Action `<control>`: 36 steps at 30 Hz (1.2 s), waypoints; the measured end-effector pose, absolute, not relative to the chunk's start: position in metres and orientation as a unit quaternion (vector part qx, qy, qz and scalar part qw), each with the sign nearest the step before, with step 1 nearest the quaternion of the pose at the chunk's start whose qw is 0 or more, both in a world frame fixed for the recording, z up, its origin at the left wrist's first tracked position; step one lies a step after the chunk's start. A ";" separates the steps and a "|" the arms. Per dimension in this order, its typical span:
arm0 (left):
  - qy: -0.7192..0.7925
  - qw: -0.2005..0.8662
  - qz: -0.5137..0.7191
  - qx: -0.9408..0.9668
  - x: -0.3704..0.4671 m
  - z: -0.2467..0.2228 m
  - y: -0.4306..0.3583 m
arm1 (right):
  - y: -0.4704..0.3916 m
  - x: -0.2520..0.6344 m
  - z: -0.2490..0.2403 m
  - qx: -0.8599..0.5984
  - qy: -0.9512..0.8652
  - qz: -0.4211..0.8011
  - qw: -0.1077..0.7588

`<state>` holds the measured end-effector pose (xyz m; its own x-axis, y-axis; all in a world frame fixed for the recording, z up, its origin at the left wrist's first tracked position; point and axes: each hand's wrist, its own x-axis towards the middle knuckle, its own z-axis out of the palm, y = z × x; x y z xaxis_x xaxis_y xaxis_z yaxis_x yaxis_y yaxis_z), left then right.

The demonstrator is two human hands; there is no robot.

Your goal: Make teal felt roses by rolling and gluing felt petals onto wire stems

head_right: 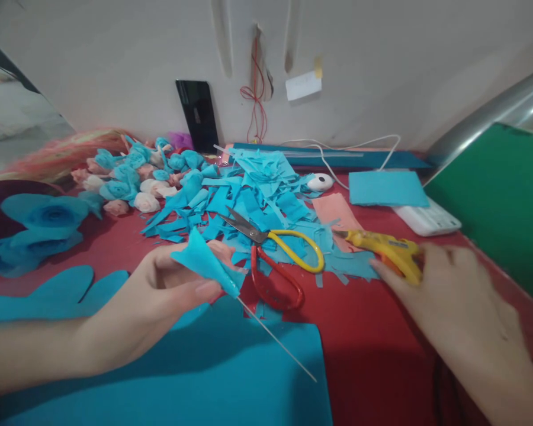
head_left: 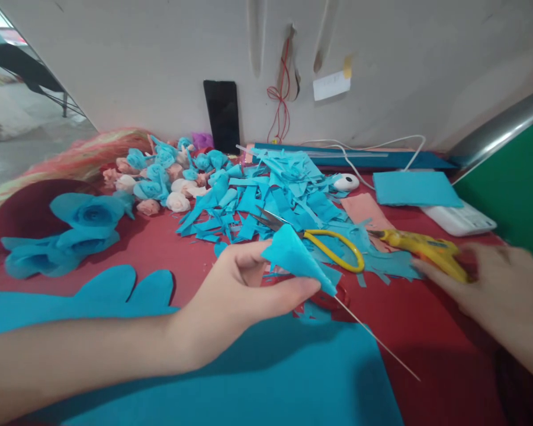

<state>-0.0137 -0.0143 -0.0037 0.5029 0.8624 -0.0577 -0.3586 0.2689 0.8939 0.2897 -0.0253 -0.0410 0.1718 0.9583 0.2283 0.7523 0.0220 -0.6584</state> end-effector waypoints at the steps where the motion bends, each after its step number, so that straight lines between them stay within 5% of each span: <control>1: 0.291 0.744 0.407 0.442 -0.014 -0.003 -0.015 | -0.029 0.282 -0.036 -0.725 -0.597 0.030 0.343; 5: 0.312 0.742 0.399 0.439 -0.016 -0.001 -0.017 | -0.046 0.238 -0.013 -0.714 -0.611 -0.023 0.341; 11: 0.284 0.739 0.407 0.456 -0.016 0.005 -0.019 | -0.046 0.176 0.007 -0.530 -0.522 0.542 0.390; 17: 0.217 0.765 0.363 0.485 -0.020 0.006 -0.016 | -0.029 0.158 0.018 -0.349 -0.380 0.772 0.371; 36: 0.145 0.772 0.349 0.511 -0.019 0.003 -0.009 | -0.031 0.155 0.005 -0.221 -0.366 0.821 0.378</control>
